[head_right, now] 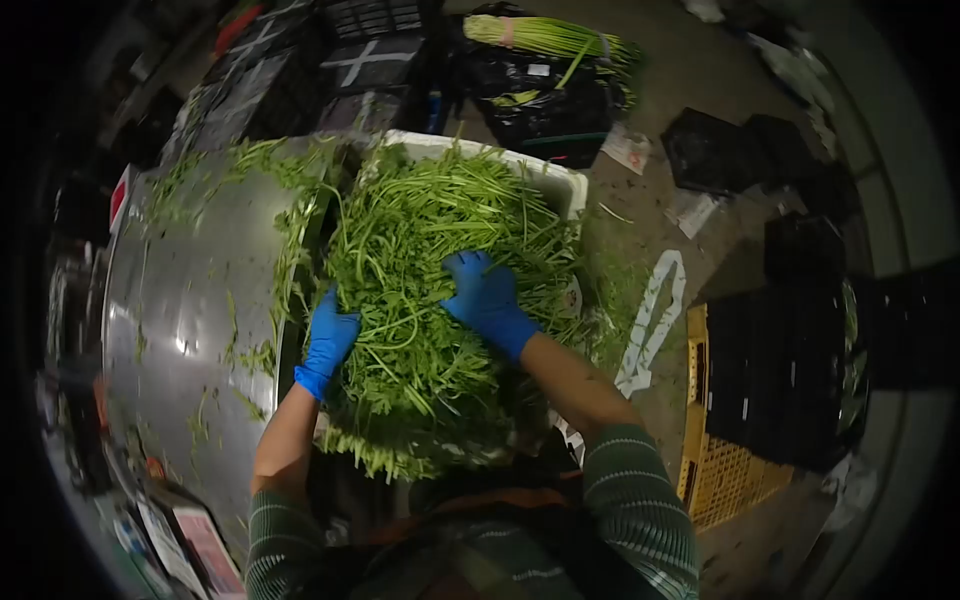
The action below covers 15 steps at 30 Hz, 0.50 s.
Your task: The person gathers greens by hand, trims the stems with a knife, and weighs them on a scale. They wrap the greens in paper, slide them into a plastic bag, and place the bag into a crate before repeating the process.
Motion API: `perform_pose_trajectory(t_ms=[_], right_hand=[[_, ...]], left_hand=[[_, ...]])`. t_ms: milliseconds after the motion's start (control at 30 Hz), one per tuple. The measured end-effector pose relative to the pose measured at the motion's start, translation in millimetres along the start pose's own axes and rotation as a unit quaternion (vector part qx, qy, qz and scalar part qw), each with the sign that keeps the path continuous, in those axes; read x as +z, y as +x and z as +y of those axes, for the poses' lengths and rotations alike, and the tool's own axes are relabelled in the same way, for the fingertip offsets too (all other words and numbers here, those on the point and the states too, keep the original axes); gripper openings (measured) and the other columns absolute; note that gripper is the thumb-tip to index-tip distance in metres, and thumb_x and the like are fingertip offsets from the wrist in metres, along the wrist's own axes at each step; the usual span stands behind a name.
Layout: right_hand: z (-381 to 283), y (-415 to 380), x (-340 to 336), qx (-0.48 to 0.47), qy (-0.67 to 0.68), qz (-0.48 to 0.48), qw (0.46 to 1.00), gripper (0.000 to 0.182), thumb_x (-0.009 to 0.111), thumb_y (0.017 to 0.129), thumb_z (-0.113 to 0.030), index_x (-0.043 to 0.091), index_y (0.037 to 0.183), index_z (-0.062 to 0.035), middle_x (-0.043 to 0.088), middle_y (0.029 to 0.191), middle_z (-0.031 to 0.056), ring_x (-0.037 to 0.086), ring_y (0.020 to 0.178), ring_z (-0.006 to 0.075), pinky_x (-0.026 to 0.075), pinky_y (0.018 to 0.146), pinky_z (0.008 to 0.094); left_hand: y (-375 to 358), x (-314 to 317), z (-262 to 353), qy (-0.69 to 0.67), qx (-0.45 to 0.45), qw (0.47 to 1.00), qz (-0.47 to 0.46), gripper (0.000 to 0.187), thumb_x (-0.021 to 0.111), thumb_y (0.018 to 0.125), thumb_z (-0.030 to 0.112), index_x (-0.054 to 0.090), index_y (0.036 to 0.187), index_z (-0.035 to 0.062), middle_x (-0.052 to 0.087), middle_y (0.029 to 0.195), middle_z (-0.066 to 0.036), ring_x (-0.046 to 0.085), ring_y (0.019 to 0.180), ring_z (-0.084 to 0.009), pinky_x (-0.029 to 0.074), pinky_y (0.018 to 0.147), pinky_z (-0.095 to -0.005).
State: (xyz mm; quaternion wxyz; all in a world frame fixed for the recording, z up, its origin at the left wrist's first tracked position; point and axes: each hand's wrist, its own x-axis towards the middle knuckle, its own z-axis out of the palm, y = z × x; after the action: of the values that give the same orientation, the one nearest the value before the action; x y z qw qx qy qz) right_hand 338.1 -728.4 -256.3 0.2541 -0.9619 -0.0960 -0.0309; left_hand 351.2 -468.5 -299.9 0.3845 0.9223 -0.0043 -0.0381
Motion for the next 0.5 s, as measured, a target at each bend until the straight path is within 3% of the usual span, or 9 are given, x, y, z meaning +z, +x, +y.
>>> perform_pose_trajectory(t_ms=[67,133,167,200,267,300,333,433,500], right_hand=[[3,-12,4,-0.122,0.003,0.002,0.993,0.042,0.068,0.06,-0.031,0.054,0.094,-0.0118,0.054,0.083,0.0075,0.055,0.074,0.025,0.044,0.057,0.0359],[-3,-35,-2,-0.186,-0.027,-0.124,0.974,0.042,0.067,0.06,-0.034,0.055,0.092,-0.0107,0.055,0.08,0.0071,0.055,0.075,0.0243,0.044,0.056,0.0355],[-10,-48,-7,-0.228,-0.009,-0.089,0.969,0.038,0.067,0.058,-0.031,0.056,0.087,-0.0088,0.056,0.077,0.0077,0.056,0.073,0.0252,0.044,0.057,0.0359],[-9,-57,-4,-0.243,-0.006,-0.094,0.965,0.038,0.067,0.058,-0.031,0.056,0.087,-0.0088,0.056,0.077,0.0077,0.056,0.073,0.0252,0.044,0.057,0.0359],[-6,-69,14,-0.251,0.046,-0.234,0.938,0.034,0.066,0.058,-0.029,0.056,0.083,-0.0077,0.056,0.072,0.0088,0.057,0.07,0.027,0.044,0.057,0.0371],[-6,-72,18,-0.264,0.032,-0.251,0.931,0.029,0.063,0.06,-0.028,0.056,0.077,-0.0063,0.057,0.073,0.0107,0.057,0.069,0.0287,0.045,0.057,0.0382],[-8,-73,19,-0.275,0.033,-0.255,0.927,0.029,0.063,0.06,-0.028,0.056,0.077,-0.0063,0.057,0.073,0.0107,0.057,0.069,0.0287,0.045,0.057,0.0382],[-7,-75,14,-0.273,0.021,-0.353,0.895,0.027,0.061,0.062,-0.031,0.058,0.069,-0.0049,0.057,0.065,0.0134,0.056,0.059,0.0316,0.043,0.052,0.0401],[4,-80,45,-0.282,0.046,-0.36,0.888,0.027,0.06,0.063,-0.031,0.058,0.07,-0.0051,0.056,0.064,0.0145,0.055,0.057,0.0321,0.043,0.051,0.0405]], left_hand=[[-58,-3,-1,-0.123,-0.069,0.987,0.08,0.053,0.053,0.069,-0.001,0.037,0.119,-0.0039,0.055,0.101,-0.019,0.057,0.088,-0.0258,0.045,0.075,-0.0323],[-104,1,-14,-0.2,-0.115,0.97,0.081,0.049,0.052,0.07,-0.002,0.038,0.117,-0.0037,0.056,0.098,-0.017,0.056,0.087,-0.0244,0.045,0.077,-0.03],[-122,10,8,-0.383,-0.175,0.905,0.056,0.048,0.054,0.069,-0.001,0.04,0.115,-0.0021,0.056,0.098,-0.015,0.055,0.089,-0.0249,0.044,0.078,-0.0298],[-138,32,-22,-0.351,-0.168,0.92,0.043,0.045,0.052,0.071,0.0,0.04,0.115,-0.0003,0.056,0.1,-0.013,0.055,0.089,-0.024,0.045,0.078,-0.0303],[-160,50,-25,0.061,-0.057,0.996,0.005,0.037,0.05,0.076,0.008,0.046,0.113,0.0068,0.056,0.103,-0.012,0.054,0.092,-0.0248,0.044,0.079,-0.0351],[-162,53,-14,0.062,-0.07,0.996,0.014,0.037,0.05,0.076,0.008,0.046,0.113,0.0068,0.056,0.103,-0.012,0.054,0.092,-0.0248,0.044,0.079,-0.0351],[-159,56,-7,-0.036,-0.169,0.985,-0.025,0.036,0.053,0.074,0.017,0.051,0.109,0.0091,0.056,0.101,-0.014,0.054,0.091,-0.0269,0.044,0.079,-0.0354],[-149,55,-13,0.012,-0.068,0.982,-0.174,0.036,0.054,0.072,0.015,0.052,0.107,0.0088,0.056,0.099,-0.012,0.054,0.086,-0.0243,0.044,0.075,-0.0331],[-132,63,-17,-0.045,-0.163,0.953,-0.251,0.032,0.053,0.073,0.017,0.053,0.105,0.008,0.057,0.093,-0.011,0.055,0.083,-0.0249,0.044,0.074,-0.0347]])
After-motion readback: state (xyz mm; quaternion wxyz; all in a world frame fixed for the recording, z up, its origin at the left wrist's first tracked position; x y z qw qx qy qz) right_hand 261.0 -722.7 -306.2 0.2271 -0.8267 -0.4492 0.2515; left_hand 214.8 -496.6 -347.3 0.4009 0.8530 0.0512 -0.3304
